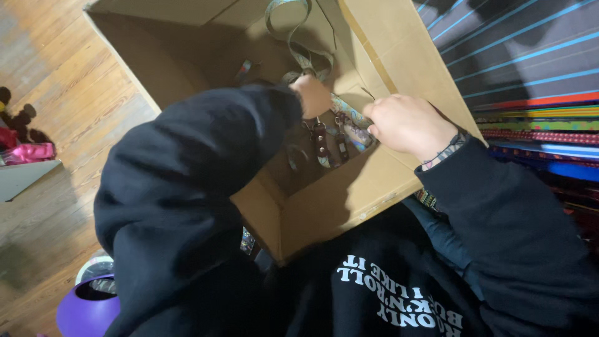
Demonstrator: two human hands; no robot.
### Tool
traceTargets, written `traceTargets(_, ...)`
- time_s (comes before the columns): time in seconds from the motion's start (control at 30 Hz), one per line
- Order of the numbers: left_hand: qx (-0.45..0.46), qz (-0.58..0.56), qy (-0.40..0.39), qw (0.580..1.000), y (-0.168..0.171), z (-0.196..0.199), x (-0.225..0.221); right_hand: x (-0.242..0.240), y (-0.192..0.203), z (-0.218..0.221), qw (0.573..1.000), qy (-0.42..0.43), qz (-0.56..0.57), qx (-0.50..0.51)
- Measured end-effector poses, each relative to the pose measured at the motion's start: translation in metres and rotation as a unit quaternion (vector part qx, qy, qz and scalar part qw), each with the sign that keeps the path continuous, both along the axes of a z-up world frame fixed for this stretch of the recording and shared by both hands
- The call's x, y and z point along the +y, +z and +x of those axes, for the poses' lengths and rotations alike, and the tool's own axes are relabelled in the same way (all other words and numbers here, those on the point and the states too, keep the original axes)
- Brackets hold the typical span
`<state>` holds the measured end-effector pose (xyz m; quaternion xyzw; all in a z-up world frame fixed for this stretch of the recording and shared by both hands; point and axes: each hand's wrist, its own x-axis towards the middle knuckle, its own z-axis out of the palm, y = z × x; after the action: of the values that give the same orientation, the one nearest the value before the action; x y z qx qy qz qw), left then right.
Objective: The person takes several colorful dog leashes out of a cardboard box and hangs them one by one onto metal hooks on a retail display wall.
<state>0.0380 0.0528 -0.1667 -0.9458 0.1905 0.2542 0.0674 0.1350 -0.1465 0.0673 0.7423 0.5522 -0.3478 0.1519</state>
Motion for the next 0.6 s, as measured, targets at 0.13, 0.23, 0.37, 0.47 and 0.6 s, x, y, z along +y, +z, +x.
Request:
traceTargets(0.13, 0.197, -0.179, 0.13, 0.955, 0.187, 0.033, -0.016, 0.008, 0.024, -0.007, 0.996, -0.059, 0.052, 0.043)
traceTargets(0.23, 0.266, -0.29, 0.201, 0.897, 0.28, 0.031, -0.012, 0.016, 0.056, -0.012, 0.98, -0.159, 0.061, 0.1)
traceTargets(0.37, 0.175, -0.544, 0.099, 0.814, 0.279, 0.03, 0.013, 0.012, 0.036, -0.004, 0.944, -0.203, 0.143, 0.217)
traceTargets(0.47, 0.148, -0.612, 0.174, 0.757, 0.305, 0.018, 0.014, 0.006, 0.034, -0.008, 0.893, -0.282, 0.25, 0.245)
traceTargets(0.6, -0.014, -0.656, 0.171, 0.735, 0.298, 0.014, 0.02, 0.001, 0.033, -0.002, 0.875, -0.274, 0.343, 0.204)
